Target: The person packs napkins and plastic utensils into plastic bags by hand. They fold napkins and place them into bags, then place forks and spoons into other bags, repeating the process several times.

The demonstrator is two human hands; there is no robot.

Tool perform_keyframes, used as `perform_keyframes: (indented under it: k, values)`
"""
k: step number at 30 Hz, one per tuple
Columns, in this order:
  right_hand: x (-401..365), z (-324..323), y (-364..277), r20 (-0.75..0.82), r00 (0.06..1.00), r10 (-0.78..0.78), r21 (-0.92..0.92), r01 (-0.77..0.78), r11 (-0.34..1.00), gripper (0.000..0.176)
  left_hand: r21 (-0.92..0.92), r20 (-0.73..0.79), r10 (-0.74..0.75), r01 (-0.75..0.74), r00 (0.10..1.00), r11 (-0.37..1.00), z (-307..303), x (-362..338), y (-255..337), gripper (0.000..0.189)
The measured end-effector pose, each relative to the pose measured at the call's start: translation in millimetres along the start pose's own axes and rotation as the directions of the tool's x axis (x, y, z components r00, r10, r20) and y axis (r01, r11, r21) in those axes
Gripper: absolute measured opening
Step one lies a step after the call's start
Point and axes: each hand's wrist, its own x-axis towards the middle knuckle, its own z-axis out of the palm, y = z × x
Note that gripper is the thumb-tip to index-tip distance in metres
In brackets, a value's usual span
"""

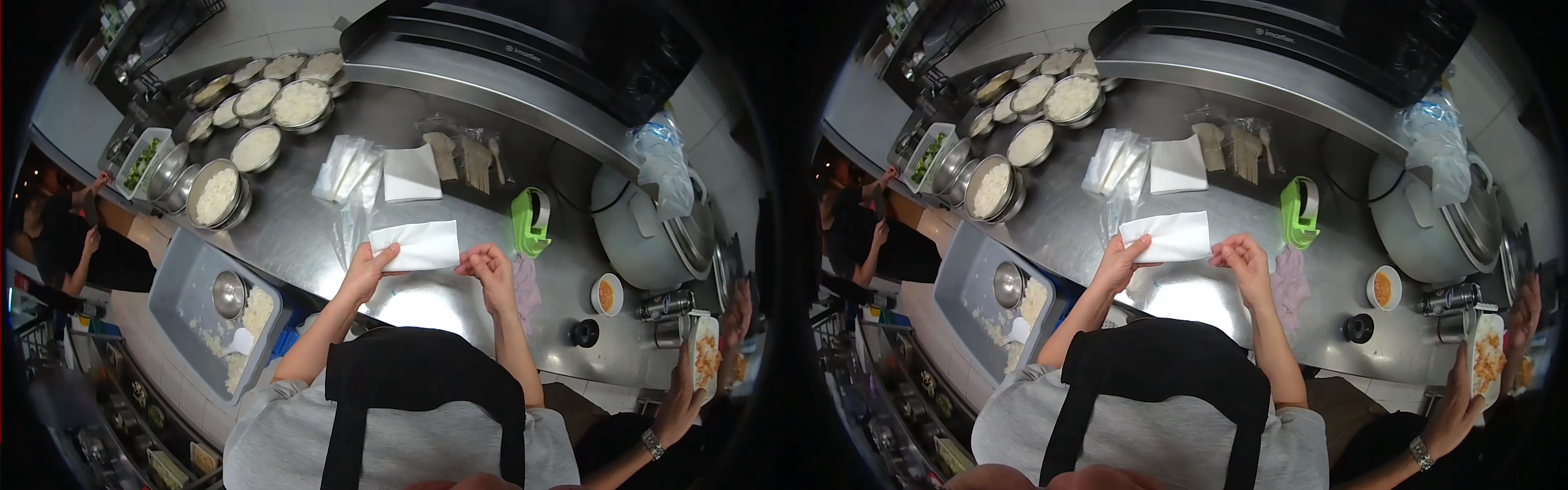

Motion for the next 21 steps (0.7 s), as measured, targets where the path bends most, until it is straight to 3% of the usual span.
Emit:
perform_keyframes:
  k: [2, 4, 7, 9, 12, 16, 18, 21]
  values:
    - [-6.2, 12.6, -15.7, -0.142, 0.984, -0.108, 0.289, 0.145, 0.946, 0.030, 0.027, 0.057, 0.007, -0.008, 0.998, 1.000, 1.5, 4.9, -2.4, 0.035]
    - [1.2, 23.6, -22.7, -0.134, 0.987, -0.088, 0.335, 0.128, 0.933, 0.037, 0.200, 0.168, 0.035, -0.069, 0.985, 0.977, 2.1, 7.8, -6.3, 0.030]
    - [18.9, 28.0, -14.2, -0.112, 0.988, -0.102, 0.184, 0.122, 0.975, 0.029, 0.189, 0.151, 0.063, -0.091, 0.987, 0.978, 7.6, 0.2, -5.6, 0.030]
    - [25.7, 31.6, -12.5, -0.127, 0.964, -0.236, -0.015, 0.236, 0.972, 0.019, 0.065, 0.107, 0.073, -0.081, 0.992, 0.995, 11.1, -6.8, -1.3, 0.031]
    - [27.5, 41.5, -21.6, -0.078, 0.972, -0.220, -0.058, 0.216, 0.975, 0.011, -0.044, 0.119, 0.067, -0.062, 0.991, 0.997, 8.1, -15.3, 9.4, 0.033]
    - [31.9, 58.0, -16.7, -0.056, 0.967, -0.250, 0.013, 0.251, 0.968, 0.011, -0.005, 0.077, 0.024, -0.023, 0.997, 1.000, -6.4, -16.0, -0.2, 0.034]
    - [31.6, 74.0, -16.4, -0.185, 0.908, -0.376, -0.014, 0.380, 0.925, 0.012, -0.015, -0.005, 0.027, -0.027, 1.000, 1.000, -5.5, -19.5, 0.1, 0.035]
    - [36.0, 73.3, -6.1, -0.198, 0.858, -0.474, -0.156, 0.450, 0.879, 0.012, -0.017, -0.027, 0.020, -0.020, 0.999, 1.000, -12.3, -21.0, -2.6, 0.034]
